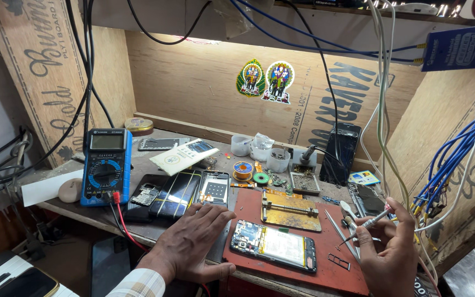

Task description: The person repairs a disassembled smartphone on a workbench, holding the phone steady with one hand while using a precision screwdriver with the other to work on the internal components. They occasionally reposition the phone and pick at small parts on the board.

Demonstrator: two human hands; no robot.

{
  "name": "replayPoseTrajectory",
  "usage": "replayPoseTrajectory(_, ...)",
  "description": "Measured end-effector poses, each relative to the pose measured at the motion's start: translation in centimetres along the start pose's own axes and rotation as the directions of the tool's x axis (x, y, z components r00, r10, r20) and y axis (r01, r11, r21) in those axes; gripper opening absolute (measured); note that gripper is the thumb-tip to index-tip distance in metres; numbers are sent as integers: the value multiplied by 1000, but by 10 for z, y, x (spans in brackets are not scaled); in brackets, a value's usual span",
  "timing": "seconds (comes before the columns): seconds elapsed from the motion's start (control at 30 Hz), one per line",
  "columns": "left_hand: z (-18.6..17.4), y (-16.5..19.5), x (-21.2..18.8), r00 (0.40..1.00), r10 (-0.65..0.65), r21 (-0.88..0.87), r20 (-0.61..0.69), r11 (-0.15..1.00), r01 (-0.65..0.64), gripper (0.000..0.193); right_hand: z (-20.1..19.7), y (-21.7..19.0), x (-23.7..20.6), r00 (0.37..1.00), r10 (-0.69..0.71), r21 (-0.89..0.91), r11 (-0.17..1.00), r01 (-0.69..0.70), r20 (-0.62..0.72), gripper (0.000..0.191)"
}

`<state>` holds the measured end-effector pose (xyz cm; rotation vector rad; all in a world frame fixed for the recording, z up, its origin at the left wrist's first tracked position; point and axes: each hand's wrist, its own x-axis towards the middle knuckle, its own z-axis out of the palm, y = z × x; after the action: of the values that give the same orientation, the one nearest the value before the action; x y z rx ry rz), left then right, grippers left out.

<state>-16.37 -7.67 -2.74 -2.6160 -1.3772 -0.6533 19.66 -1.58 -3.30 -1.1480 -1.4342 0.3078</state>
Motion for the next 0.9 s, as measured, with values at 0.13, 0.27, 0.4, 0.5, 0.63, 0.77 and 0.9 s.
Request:
replayPoseTrajectory(0.13,0,0,0,1000,-4,-1,9,1000,4,94,0,3,0,1000,-5,33,999,5,2,71)
replayPoseTrajectory(0.27,1,0,0,1000,5,4,-10,1000,-5,94,1,7,-1,999,-36,91,995,39,-29,72)
replayPoseTrajectory(0.4,1,0,-1,1000,9,15,-20,1000,-9,93,0,9,-1,998,-48,130,990,52,-36,73)
replayPoseTrajectory(0.5,1,0,-1,1000,-4,11,-13,1000,4,94,2,9,-2,997,-76,147,986,78,-24,73)
replayPoseTrajectory(0.63,3,0,-1,1000,5,11,-23,1000,-5,93,10,3,-3,995,-98,229,969,95,3,72)
replayPoseTrajectory(0.77,4,-1,-2,999,9,8,-33,1000,-9,94,31,-12,-9,996,-81,298,952,65,39,73)
replayPoseTrajectory(0.9,6,-2,-2,999,23,11,-43,1000,-23,94,54,-32,-20,995,-71,326,944,45,69,73)
